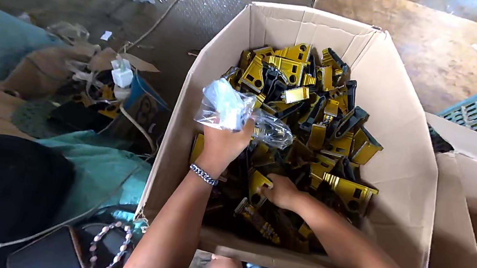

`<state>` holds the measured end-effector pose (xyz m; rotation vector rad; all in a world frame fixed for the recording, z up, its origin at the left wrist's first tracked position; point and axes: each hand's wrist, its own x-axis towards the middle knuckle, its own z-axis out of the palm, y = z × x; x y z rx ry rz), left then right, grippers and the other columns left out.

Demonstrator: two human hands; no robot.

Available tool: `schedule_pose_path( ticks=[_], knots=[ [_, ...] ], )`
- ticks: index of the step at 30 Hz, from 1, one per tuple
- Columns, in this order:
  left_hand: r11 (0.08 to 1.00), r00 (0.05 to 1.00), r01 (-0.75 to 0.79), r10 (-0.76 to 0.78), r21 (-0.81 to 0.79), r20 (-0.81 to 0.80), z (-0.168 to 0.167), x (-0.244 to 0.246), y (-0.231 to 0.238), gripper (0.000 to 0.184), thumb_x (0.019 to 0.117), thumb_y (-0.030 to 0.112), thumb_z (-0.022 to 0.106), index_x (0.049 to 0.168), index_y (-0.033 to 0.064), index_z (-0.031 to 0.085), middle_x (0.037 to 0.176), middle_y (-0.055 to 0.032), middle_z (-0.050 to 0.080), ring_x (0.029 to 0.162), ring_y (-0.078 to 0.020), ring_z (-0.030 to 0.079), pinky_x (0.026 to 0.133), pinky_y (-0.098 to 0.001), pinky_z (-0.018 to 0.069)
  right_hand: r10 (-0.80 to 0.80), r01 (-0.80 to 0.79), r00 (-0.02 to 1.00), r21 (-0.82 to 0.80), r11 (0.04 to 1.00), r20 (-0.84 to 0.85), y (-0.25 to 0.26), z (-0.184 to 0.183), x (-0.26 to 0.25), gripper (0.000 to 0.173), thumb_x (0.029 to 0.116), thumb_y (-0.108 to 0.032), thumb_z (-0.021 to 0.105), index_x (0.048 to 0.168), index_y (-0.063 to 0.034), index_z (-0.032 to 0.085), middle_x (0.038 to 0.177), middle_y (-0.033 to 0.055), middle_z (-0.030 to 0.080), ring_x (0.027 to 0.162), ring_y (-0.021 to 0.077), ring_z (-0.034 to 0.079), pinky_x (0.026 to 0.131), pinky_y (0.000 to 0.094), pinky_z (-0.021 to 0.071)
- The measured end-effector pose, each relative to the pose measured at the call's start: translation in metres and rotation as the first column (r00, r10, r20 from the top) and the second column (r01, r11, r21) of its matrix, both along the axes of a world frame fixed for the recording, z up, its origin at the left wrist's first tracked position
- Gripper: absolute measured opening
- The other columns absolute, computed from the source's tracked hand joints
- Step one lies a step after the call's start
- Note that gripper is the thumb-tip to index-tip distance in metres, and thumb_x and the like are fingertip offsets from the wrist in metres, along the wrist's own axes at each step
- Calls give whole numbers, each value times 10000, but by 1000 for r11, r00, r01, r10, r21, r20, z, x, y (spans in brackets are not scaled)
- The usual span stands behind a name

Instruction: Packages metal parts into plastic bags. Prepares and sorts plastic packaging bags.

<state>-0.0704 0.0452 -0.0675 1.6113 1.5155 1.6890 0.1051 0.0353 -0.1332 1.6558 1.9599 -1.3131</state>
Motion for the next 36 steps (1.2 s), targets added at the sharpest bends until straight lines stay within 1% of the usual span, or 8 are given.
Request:
schedule_pose_path(
  ticks=[3,10,13,16,22,26,29,36],
  knots=[
    [1000,998,19,-21,-23,-61,1,0,-5,369,887,161,787,1167,-38,652,1040,-106,715,961,-64,688,908,-272,564,81,-80,997,-58,995,9,10,40,9,906,881,-130,794,1599,-21,252,1431,261,537,1332,420,514,1117,572,398],
    [897,971,195,-234,-397,-52,7,13,-5,378,914,75,746,1245,-62,626,1148,-183,695,1080,-199,673,987,-404,533,-55,84,992,275,958,-111,8,95,81,477,931,-290,756,1272,27,648,1327,249,597,1226,373,578,1068,570,422],
    [866,969,241,-192,-438,153,9,19,-8,346,903,68,746,1214,-35,634,1066,-114,700,967,-111,674,891,-318,566,-309,731,584,320,603,-751,-2,111,96,513,838,-63,771,1277,72,544,1131,150,673,1010,181,687,884,339,590],
    [813,886,373,-168,-447,432,13,34,-13,414,865,28,768,1234,-29,588,1032,-84,692,918,-102,684,836,-285,590,-259,753,87,-107,649,-962,-5,132,85,364,897,57,609,1239,-43,531,1101,71,697,1024,170,699,936,375,600],
    [723,630,554,-38,-414,776,36,50,-24,94,970,-33,621,1045,10,585,756,-56,662,579,-109,630,532,-232,556,-339,673,265,-79,735,-903,-1,131,52,400,980,-34,642,1343,42,490,1148,137,664,977,198,718,839,366,638],
    [755,550,524,53,-394,834,40,35,-14,167,1057,64,463,1007,14,615,782,-69,694,679,-136,686,635,-277,594,201,458,565,507,730,-800,-13,105,60,366,878,-77,752,1189,81,641,1111,71,720,988,9,680,882,182,573],
    [773,608,431,132,-465,783,39,37,-9,142,1055,91,513,1076,-4,616,846,-92,707,759,-157,706,705,-308,604,215,442,623,566,696,-752,-12,103,64,359,873,-90,758,1168,79,643,1102,92,728,988,16,690,883,183,574],
    [789,638,447,49,-421,769,39,37,-10,109,1020,26,541,1080,10,631,842,-66,703,740,-136,693,685,-281,601,-44,778,184,118,617,-982,-18,120,55,334,958,-63,647,1245,45,513,1078,57,713,988,135,720,903,338,622]
  ],
)
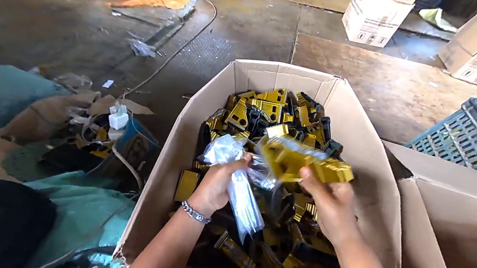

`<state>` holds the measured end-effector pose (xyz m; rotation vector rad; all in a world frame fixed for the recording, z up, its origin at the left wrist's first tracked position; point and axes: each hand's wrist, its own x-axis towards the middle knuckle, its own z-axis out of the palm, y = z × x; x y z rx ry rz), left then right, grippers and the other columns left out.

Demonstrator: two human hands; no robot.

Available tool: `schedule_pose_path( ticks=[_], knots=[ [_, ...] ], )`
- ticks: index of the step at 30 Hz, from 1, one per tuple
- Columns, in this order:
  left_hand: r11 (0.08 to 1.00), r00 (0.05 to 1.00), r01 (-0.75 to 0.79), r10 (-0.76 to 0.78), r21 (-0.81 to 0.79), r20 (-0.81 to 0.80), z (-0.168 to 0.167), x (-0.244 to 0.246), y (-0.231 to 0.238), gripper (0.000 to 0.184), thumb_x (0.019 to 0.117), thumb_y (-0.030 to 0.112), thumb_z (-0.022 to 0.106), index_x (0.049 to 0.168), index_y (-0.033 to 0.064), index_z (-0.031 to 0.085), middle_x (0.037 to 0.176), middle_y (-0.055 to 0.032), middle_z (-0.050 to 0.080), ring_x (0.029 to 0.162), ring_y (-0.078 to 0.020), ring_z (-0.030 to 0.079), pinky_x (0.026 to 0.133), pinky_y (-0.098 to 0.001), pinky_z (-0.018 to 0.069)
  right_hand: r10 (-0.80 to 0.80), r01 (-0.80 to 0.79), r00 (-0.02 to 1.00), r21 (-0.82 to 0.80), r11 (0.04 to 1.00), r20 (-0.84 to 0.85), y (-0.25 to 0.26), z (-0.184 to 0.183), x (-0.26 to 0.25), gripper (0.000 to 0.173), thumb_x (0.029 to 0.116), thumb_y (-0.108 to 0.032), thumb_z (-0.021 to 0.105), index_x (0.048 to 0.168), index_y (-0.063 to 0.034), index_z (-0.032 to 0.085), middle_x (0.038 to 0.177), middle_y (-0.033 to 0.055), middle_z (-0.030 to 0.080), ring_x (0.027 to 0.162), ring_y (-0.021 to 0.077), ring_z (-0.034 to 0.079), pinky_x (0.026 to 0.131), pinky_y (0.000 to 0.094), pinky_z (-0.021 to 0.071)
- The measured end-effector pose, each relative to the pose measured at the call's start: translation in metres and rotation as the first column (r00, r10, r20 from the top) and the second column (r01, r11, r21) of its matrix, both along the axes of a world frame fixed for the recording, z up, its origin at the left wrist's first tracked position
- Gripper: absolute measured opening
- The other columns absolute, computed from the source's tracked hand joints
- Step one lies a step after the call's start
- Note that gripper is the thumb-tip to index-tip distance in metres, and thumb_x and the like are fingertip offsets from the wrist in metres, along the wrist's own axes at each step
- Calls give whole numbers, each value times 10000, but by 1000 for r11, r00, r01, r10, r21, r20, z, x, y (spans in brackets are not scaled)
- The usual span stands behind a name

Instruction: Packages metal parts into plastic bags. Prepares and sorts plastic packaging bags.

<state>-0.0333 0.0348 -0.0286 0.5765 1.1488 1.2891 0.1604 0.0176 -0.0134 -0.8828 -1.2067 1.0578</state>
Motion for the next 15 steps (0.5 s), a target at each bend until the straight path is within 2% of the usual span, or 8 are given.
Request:
schedule_pose_path(
  ticks=[2,3,5,7,10,12,14,15],
  knots=[
    [992,996,69,-62,106,-70,-6,11,-4,109,974,-3,627,1080,-24,630,887,-88,703,773,-161,694,717,-301,611,-127,70,944,-191,979,-306,10,8,3,321,1065,-108,453,1357,21,421,1170,149,661,1032,251,713,919,420,614],
    [984,992,93,-78,151,-102,-8,17,-8,126,957,-9,649,1079,-28,626,899,-83,702,781,-156,695,725,-298,614,-175,60,896,-279,958,-409,13,14,6,312,1103,-184,380,1367,-22,419,1179,134,665,1045,246,712,922,410,607],
    [971,984,102,-67,218,-163,-11,25,-14,160,930,-19,668,1083,-31,622,897,-56,708,774,-113,693,735,-264,608,-213,-33,773,-373,927,-597,13,21,16,381,1115,-352,335,1366,-95,463,1223,112,667,1114,262,696,941,452,587],
    [968,975,82,-27,239,-223,-17,25,-14,236,913,-15,678,1134,-44,599,929,-43,702,811,-81,689,775,-240,598,-196,-74,707,-345,936,-680,14,20,30,490,1089,-486,319,1427,-150,432,1332,106,621,1197,305,652,951,534,562],
    [975,983,45,-3,220,-185,-21,21,-10,191,921,-42,656,1103,-34,598,896,-54,687,752,-107,674,711,-253,597,-107,-66,829,-287,956,-548,14,13,43,536,1075,-491,358,1482,-143,372,1414,110,563,1262,307,607,989,537,540],
    [983,994,49,-30,177,-109,-13,23,-12,141,926,-59,648,1060,-28,621,865,-62,691,706,-128,673,667,-264,603,-45,-73,944,-341,937,-326,10,4,30,451,1049,-306,439,1422,-56,397,1269,120,631,1127,247,663,933,451,579],
    [995,998,54,-52,82,-25,-2,28,-16,108,951,-49,623,1052,-10,614,829,-60,684,665,-120,665,631,-254,598,-10,-61,982,-372,926,-186,6,-4,9,393,1052,-140,505,1397,16,402,1171,134,658,1001,212,706,857,389,617],
    [998,998,50,-51,37,35,1,28,-15,82,979,-19,610,1061,-11,614,831,-71,677,653,-127,658,616,-256,593,-14,-24,992,-310,950,-122,5,-8,1,366,1027,-76,551,1353,43,433,1131,120,670,962,184,717,843,360,628]
  ],
)
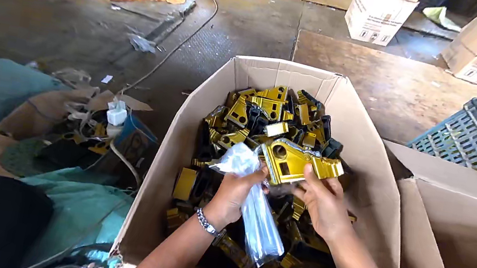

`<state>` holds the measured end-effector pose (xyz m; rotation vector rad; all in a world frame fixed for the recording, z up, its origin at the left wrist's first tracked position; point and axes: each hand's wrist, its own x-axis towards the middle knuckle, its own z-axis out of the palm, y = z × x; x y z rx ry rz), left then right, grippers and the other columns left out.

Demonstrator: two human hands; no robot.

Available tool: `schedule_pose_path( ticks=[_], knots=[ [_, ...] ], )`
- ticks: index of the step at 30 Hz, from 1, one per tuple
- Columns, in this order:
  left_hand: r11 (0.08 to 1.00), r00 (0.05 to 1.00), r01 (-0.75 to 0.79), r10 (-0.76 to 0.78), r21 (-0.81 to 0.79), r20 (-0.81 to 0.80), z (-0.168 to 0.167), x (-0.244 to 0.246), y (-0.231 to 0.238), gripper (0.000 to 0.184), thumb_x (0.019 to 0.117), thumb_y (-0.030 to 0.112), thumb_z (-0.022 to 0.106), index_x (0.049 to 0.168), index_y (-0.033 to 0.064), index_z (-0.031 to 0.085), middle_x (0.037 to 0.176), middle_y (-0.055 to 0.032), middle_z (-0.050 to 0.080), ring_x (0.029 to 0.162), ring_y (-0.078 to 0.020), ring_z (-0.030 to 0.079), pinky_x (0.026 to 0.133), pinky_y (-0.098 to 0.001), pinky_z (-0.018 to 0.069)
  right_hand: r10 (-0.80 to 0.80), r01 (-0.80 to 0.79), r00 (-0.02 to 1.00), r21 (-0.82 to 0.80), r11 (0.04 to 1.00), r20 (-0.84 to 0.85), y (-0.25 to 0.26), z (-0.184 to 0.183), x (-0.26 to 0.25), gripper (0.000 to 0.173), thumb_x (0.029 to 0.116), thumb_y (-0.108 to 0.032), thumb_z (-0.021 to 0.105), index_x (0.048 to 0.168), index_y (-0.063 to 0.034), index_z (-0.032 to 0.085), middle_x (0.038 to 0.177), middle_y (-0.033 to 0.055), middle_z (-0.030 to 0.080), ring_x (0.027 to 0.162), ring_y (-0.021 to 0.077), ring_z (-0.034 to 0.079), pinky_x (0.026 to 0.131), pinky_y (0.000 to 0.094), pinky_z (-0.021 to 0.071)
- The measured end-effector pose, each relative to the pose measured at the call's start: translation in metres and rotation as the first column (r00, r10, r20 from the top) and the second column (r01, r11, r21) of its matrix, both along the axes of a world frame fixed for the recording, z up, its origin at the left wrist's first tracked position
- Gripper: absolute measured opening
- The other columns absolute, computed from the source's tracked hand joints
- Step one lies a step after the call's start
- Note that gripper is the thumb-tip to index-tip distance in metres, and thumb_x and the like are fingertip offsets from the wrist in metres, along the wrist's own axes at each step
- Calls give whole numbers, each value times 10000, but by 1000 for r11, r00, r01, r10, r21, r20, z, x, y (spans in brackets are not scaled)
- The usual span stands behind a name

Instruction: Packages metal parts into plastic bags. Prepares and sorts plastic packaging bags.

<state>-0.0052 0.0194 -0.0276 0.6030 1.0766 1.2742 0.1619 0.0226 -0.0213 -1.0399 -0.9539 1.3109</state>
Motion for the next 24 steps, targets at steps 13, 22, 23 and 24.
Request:
schedule_pose_path(
  ticks=[13,22,23,24],
  knots=[
    [996,984,-45,58,80,-169,5,-6,-4,231,982,51,637,1195,-15,582,1003,-72,682,905,-128,677,825,-304,583,-285,-330,364,409,851,887,1,-22,-1,320,819,17,697,1123,105,649,1211,298,654,1062,459,684,910,632,534],
    [975,970,217,-210,45,-124,-5,9,-11,196,1009,55,601,1187,-28,592,1004,-92,701,899,-180,713,823,-355,623,85,-69,919,-54,996,384,10,-19,-1,220,933,-96,698,1103,15,614,1053,95,645,932,97,646,809,249,555],
    [970,969,229,-219,82,-114,-4,7,-11,170,1010,49,592,1164,-21,609,958,-82,708,846,-184,717,800,-358,630,8,-1,924,-18,1000,383,14,-21,0,174,931,-67,687,1068,13,615,1013,84,646,897,93,643,783,246,554],
    [968,975,211,-198,138,-99,-4,2,-9,154,1005,46,581,1145,-8,618,883,-61,709,760,-174,711,754,-353,635,-81,85,943,4,996,322,17,-19,5,148,935,-28,653,1064,28,609,993,86,640,871,106,641,764,267,557]
  ],
)
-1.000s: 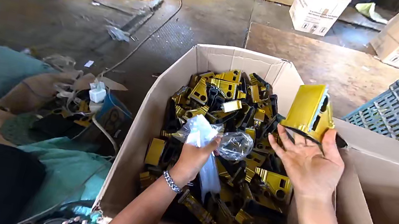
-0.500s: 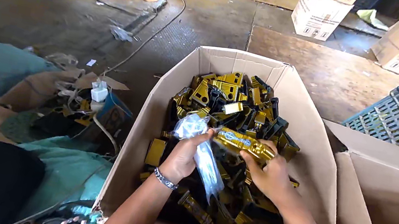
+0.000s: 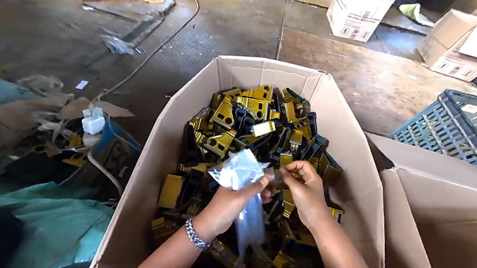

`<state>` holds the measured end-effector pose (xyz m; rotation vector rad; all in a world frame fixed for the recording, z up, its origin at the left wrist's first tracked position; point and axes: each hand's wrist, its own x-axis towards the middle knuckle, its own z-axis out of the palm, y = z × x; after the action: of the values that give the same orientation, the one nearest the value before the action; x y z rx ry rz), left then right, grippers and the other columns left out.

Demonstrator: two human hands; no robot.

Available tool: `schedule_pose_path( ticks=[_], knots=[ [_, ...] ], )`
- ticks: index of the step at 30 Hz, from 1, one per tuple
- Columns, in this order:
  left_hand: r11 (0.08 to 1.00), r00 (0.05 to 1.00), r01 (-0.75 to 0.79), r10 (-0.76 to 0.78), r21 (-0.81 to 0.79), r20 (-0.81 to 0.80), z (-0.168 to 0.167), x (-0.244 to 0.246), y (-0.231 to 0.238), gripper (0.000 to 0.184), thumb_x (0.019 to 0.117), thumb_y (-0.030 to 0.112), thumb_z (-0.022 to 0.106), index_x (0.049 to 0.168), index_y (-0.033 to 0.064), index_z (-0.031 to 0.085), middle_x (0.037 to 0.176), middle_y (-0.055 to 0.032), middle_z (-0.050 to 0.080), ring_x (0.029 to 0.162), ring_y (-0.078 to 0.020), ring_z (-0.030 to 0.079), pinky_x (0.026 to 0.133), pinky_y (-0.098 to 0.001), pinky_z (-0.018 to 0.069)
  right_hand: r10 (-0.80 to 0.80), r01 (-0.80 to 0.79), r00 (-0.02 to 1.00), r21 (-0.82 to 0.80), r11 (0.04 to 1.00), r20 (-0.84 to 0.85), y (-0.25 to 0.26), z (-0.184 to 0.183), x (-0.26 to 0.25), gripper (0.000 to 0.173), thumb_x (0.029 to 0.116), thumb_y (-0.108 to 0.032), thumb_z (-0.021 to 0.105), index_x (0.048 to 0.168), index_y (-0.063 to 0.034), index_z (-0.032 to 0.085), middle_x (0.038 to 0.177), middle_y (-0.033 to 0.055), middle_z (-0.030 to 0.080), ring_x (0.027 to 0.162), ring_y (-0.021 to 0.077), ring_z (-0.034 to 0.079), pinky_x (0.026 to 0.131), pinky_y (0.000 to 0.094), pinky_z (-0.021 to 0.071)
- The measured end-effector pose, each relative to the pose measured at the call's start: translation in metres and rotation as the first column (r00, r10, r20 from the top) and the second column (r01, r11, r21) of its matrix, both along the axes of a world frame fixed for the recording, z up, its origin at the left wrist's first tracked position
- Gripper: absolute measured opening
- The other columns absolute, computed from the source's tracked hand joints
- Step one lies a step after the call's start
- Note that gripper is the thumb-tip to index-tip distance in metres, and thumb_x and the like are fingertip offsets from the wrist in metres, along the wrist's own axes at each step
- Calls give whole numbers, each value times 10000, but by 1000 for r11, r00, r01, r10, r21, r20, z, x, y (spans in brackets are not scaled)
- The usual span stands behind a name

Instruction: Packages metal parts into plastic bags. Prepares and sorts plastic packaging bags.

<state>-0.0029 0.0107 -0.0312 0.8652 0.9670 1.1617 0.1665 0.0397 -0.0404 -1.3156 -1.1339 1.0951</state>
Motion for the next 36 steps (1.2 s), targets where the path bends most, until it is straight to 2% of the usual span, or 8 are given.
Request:
schedule_pose_path(
  ticks=[5,8,12,18,22,27,30,36],
  knots=[
    [993,987,-104,97,55,127,-10,-37,19,348,975,128,322,1183,51,590,810,-10,679,643,-139,674,649,-357,632,-13,181,600,120,976,-800,5,29,55,369,1077,-301,375,1080,-65,659,861,85,743,700,170,729,655,330,633],
    [996,987,-55,65,68,-148,-22,-20,10,140,975,5,596,1110,-34,599,856,-48,715,731,-151,710,719,-332,634,252,-280,918,-49,959,-306,-6,23,32,464,1118,-332,251,1414,-19,423,1185,111,647,926,194,694,799,358,591],
    [922,939,7,126,386,-319,-42,1,3,499,737,9,835,1163,-93,598,1018,-38,722,964,-52,691,905,-245,584,437,-421,895,-149,895,93,-14,18,-5,253,978,-128,652,1153,53,669,1033,106,700,912,114,676,859,302,574],
    [993,974,104,-91,52,-209,-13,1,3,370,778,44,816,1094,55,624,841,23,678,630,-34,584,560,-190,499,481,-451,876,-318,834,20,-12,15,7,231,1068,-155,515,1112,41,630,918,53,661,767,89,661,737,272,580],
    [966,939,244,-213,88,-269,-21,-9,4,661,764,70,860,1345,-15,557,1157,-38,703,1010,-75,683,892,-238,581,534,-486,839,-292,823,108,-7,13,12,227,1021,-125,593,1154,48,655,1044,89,678,903,86,664,841,267,568],
    [930,931,343,-355,-129,-88,-5,-10,3,81,988,126,615,929,168,580,559,121,431,437,12,355,430,-156,321,390,-358,915,-244,901,99,-13,11,1,258,1065,-200,546,898,-22,628,668,-32,575,547,33,561,565,200,518],
    [910,915,372,-393,-180,-93,-6,-13,3,47,992,112,630,979,148,602,609,97,500,448,14,372,429,-147,327,486,-485,872,-218,847,-54,-11,11,10,152,998,-55,596,1100,51,634,958,53,688,832,93,684,797,270,595],
    [881,885,441,-459,-170,-84,-10,-16,4,74,964,112,662,965,162,608,593,102,485,434,11,367,418,-146,322,470,-516,853,-228,826,-229,-9,15,14,190,1060,-99,511,1067,22,657,913,25,706,817,85,687,793,258,587]
  ],
)
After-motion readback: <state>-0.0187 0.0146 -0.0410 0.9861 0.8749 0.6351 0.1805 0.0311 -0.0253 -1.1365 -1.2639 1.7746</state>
